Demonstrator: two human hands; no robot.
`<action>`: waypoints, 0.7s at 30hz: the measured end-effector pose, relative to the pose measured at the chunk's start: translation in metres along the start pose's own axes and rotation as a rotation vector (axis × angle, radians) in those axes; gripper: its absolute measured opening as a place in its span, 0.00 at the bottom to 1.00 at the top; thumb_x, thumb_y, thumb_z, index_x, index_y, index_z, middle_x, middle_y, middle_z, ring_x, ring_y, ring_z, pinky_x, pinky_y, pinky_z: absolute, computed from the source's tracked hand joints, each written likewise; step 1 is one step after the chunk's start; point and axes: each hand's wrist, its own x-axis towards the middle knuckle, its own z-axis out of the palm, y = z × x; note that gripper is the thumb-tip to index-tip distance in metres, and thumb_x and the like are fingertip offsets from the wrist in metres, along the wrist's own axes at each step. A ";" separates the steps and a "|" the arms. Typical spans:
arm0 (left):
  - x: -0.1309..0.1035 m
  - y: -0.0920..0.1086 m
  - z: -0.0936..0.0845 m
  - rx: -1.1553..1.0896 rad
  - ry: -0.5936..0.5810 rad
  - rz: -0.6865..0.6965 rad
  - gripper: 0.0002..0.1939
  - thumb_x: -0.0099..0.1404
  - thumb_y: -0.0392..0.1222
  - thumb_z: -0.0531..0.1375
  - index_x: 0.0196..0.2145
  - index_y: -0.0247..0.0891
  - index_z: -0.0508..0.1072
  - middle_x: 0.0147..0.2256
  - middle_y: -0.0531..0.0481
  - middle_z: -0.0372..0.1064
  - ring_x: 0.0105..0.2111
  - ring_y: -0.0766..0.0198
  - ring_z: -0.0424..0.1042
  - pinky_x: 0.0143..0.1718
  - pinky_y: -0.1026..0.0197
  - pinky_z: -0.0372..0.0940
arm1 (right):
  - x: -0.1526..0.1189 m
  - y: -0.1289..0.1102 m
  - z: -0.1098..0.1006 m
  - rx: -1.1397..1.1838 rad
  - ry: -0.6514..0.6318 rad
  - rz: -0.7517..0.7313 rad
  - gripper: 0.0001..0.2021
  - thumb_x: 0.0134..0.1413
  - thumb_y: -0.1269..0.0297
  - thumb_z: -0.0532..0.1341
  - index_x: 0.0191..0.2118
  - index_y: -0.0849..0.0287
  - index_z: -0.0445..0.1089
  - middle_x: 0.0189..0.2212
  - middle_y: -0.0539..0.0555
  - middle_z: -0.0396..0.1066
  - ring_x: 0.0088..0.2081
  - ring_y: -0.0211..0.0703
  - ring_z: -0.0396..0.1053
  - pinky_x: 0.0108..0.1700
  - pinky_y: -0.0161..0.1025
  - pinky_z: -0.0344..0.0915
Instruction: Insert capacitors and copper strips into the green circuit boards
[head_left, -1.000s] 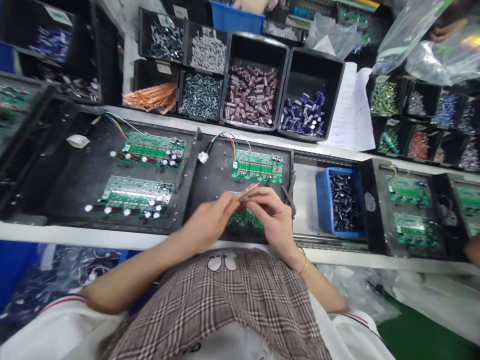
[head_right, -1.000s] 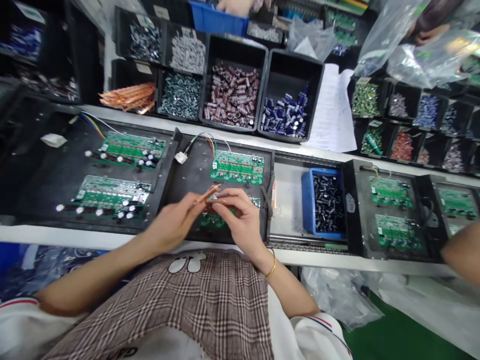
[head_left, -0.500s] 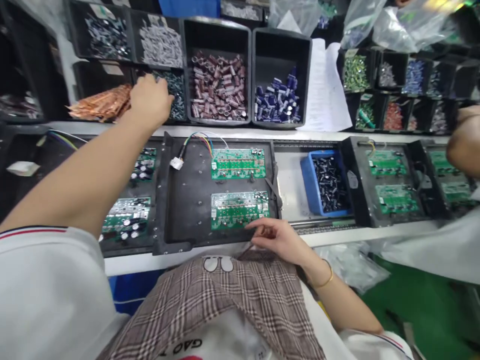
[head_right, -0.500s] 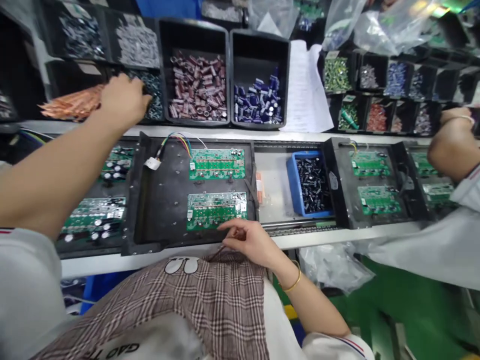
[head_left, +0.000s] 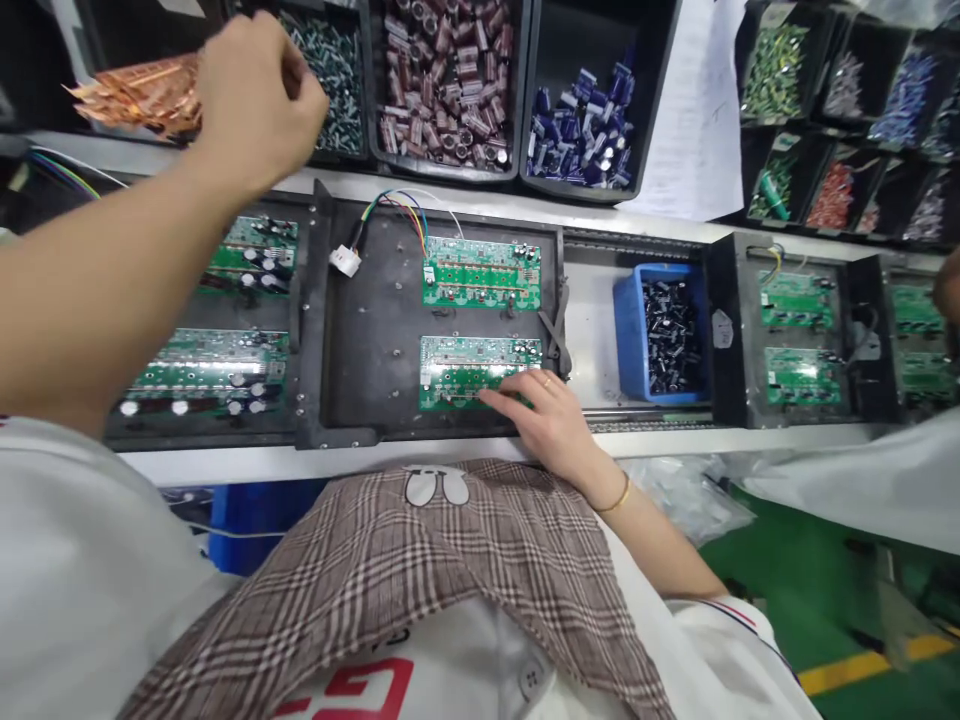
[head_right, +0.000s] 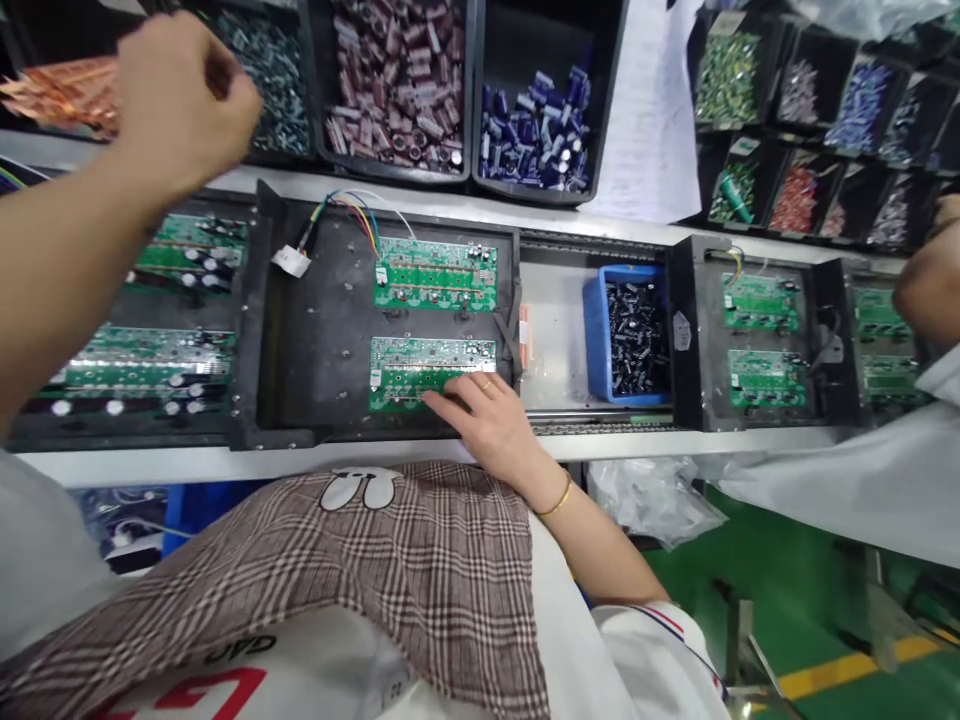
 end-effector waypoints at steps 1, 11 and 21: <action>-0.005 -0.002 0.004 -0.007 0.075 0.046 0.28 0.74 0.54 0.35 0.53 0.33 0.61 0.51 0.54 0.61 0.50 0.67 0.58 0.57 0.55 0.57 | 0.003 0.001 0.007 -0.018 -0.011 -0.023 0.18 0.63 0.74 0.50 0.54 0.54 0.68 0.41 0.56 0.70 0.43 0.44 0.64 0.46 0.45 0.64; 0.031 -0.027 0.018 0.016 0.195 0.030 0.25 0.73 0.56 0.38 0.52 0.39 0.64 0.47 0.56 0.59 0.44 0.69 0.52 0.53 0.62 0.55 | 0.008 0.005 0.024 -0.046 0.015 -0.038 0.17 0.63 0.74 0.52 0.53 0.56 0.68 0.40 0.56 0.69 0.43 0.45 0.62 0.46 0.44 0.62; 0.119 -0.003 -0.012 -0.109 -0.007 0.103 0.19 0.73 0.46 0.50 0.58 0.39 0.60 0.47 0.65 0.61 0.43 0.73 0.50 0.55 0.69 0.45 | 0.013 0.005 0.026 -0.069 0.023 -0.070 0.15 0.63 0.72 0.52 0.54 0.57 0.67 0.40 0.56 0.70 0.42 0.44 0.63 0.47 0.45 0.63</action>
